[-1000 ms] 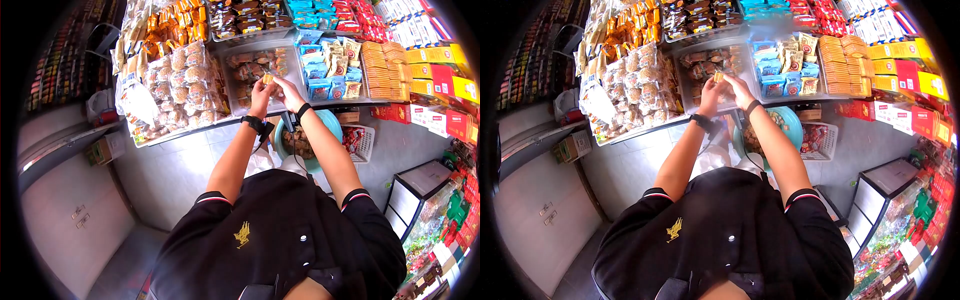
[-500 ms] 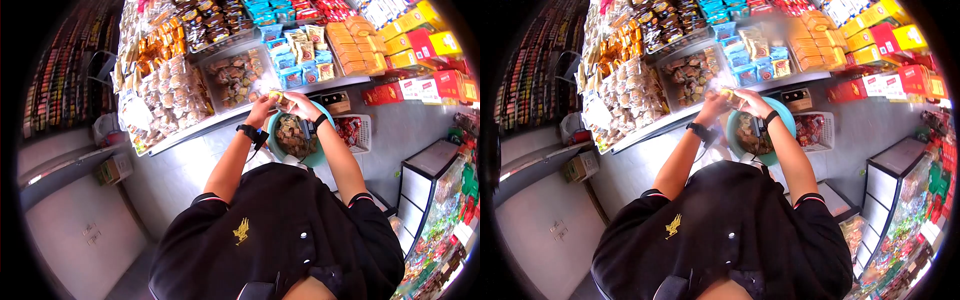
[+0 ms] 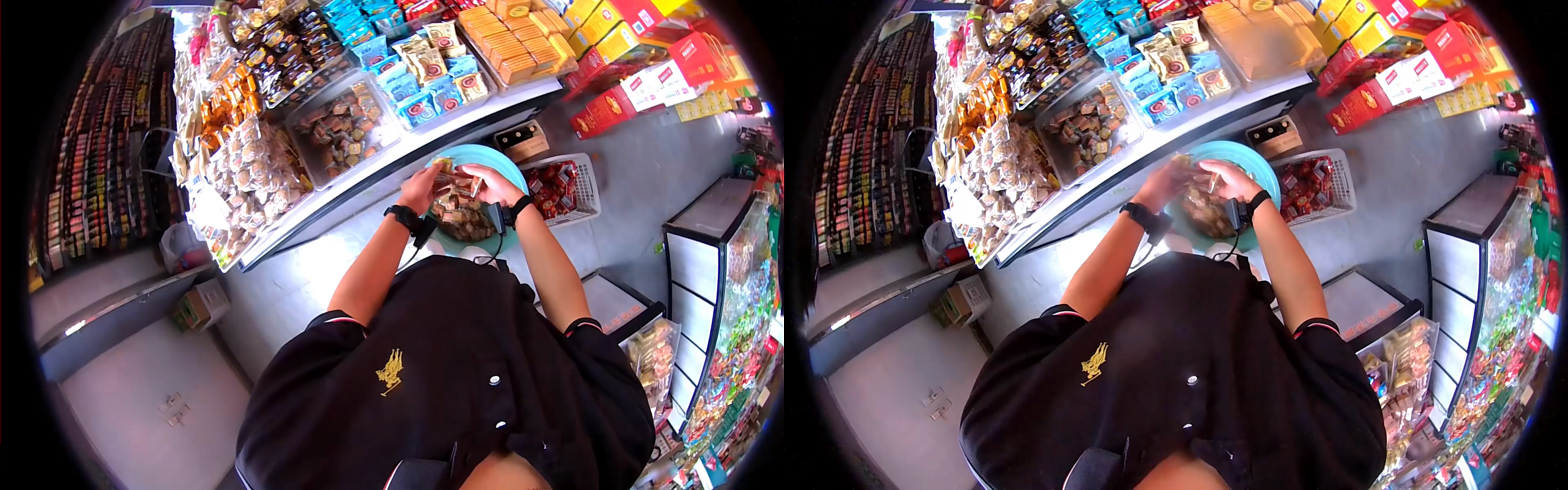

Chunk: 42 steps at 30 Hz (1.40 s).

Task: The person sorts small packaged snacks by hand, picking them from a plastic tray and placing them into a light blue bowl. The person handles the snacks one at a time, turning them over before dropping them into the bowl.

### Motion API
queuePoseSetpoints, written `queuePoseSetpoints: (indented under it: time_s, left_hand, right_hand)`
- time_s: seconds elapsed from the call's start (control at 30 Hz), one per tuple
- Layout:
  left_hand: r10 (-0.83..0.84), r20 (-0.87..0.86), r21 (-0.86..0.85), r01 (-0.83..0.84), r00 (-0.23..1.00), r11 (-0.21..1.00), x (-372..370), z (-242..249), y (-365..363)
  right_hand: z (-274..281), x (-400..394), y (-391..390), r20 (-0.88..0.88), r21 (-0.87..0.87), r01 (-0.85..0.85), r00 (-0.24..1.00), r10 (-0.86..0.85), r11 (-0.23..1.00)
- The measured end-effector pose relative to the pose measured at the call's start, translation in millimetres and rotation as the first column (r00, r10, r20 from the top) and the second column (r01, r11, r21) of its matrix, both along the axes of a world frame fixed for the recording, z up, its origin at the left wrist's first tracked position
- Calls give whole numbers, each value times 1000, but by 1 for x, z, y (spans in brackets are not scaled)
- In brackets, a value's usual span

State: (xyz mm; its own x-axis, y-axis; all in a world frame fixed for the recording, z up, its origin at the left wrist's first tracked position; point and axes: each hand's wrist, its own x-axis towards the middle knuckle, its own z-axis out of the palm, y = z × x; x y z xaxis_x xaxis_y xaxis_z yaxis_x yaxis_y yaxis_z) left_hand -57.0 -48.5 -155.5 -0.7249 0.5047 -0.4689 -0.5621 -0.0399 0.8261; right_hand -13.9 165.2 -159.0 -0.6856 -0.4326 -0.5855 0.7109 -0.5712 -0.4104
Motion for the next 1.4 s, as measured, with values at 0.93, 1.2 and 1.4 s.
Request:
queuePoseSetpoints:
  time_s: [0.93,1.2,1.4]
  left_hand:
    - [24,-520,-420,-280,854,863,55,-7,49]
    - [37,-437,-368,-216,899,904,75,26,67]
    - [208,-120,-139,-224,971,965,77,-10,65]
  right_hand:
    - [-11,58,47,-21,-279,-61,998,57,958]
    - [6,66,53,-70,-234,-83,995,69,969]
    - [27,76,55,-108,-193,-32,994,11,981]
